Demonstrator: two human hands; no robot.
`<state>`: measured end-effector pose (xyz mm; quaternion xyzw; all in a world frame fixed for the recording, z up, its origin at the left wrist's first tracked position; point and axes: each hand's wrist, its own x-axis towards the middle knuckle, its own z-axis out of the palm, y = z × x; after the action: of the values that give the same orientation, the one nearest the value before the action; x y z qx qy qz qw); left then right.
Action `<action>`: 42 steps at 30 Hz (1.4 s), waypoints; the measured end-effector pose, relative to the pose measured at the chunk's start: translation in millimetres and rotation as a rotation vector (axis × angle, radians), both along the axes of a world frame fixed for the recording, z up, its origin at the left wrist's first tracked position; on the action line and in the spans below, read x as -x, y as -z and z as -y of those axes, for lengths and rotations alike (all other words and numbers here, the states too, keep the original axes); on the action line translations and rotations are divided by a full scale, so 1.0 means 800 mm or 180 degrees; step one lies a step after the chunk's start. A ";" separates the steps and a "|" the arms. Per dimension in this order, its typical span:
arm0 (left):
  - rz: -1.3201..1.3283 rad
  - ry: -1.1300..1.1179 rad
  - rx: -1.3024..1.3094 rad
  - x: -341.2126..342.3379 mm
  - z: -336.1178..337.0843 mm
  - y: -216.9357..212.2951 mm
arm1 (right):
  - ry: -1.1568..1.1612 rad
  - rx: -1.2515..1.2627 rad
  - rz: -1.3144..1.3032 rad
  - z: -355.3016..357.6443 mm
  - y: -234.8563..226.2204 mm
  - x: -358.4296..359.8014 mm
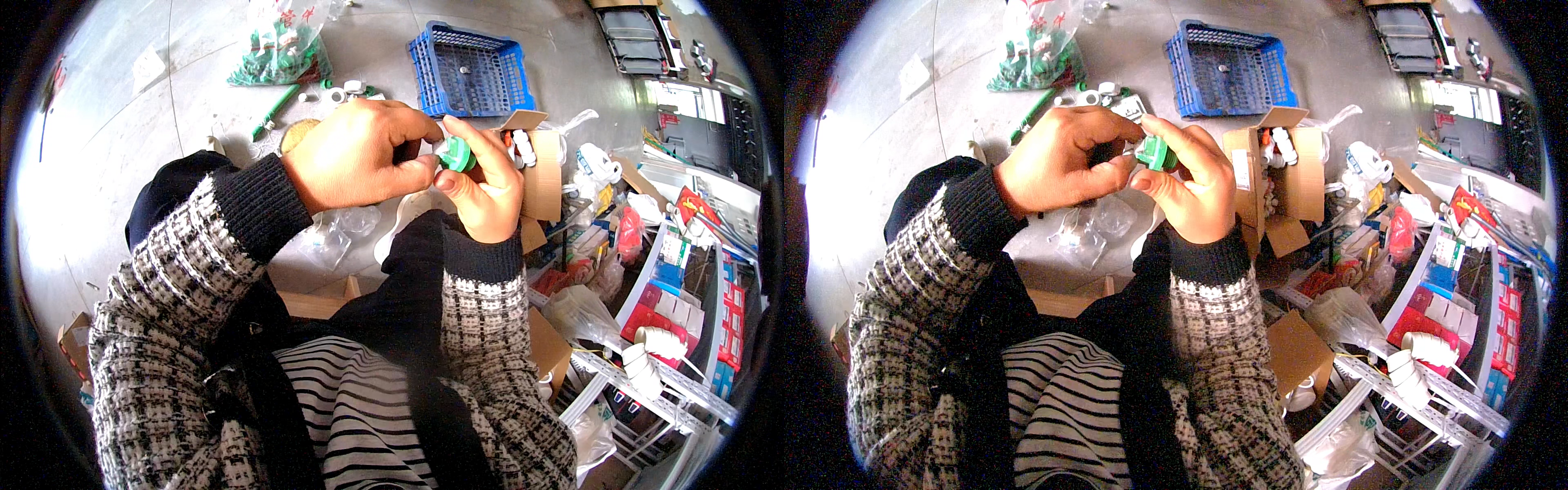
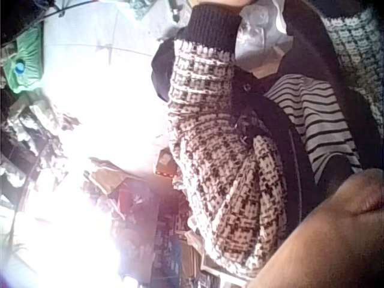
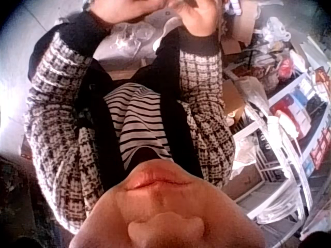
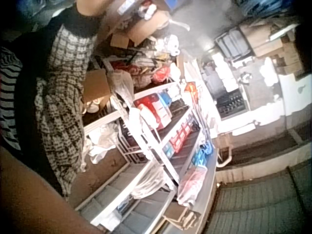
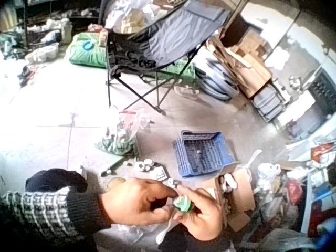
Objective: The person sits on the floor and assembles small green and white plastic components. They pick up a green piece, attach a white ring, and wipe the assembly with a grey cloth. The person repeats this process with multiple similar parts, handling them one at a time.
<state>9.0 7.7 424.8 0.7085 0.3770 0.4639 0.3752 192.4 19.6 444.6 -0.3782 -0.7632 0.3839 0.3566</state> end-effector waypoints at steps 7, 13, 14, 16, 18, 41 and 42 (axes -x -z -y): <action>0.0214 -0.0034 0.0122 -0.009 0.005 0.002 | -0.0116 -0.0278 0.0176 0.000 0.001 -0.006; -0.0036 -0.0101 -0.0167 -0.005 0.006 -0.003 | -0.0162 -0.0165 -0.0031 0.001 0.000 -0.003; -0.0115 -0.0058 -0.0085 -0.003 0.007 -0.005 | -0.0179 -0.0158 0.0002 0.002 -0.004 -0.002; -0.0161 -0.0050 0.0012 -0.004 0.008 -0.003 | -0.0204 -0.0180 0.0090 0.002 -0.007 -0.002; -0.0200 -0.0056 -0.0038 -0.005 0.009 0.000 | -0.0229 -0.0231 0.0197 0.000 -0.007 -0.003; 0.0292 -0.0057 -0.0426 0.012 0.002 -0.012 | -0.0315 0.1767 -0.1655 0.000 0.010 -0.014; 0.0205 -0.0093 -0.0467 0.011 0.002 -0.012 | -0.0324 0.1794 -0.1704 0.001 0.010 -0.012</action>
<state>0.0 6.2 434.3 0.7132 0.3400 0.5182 0.3274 201.7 19.0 436.7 -0.3095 -0.5256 0.6807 0.4057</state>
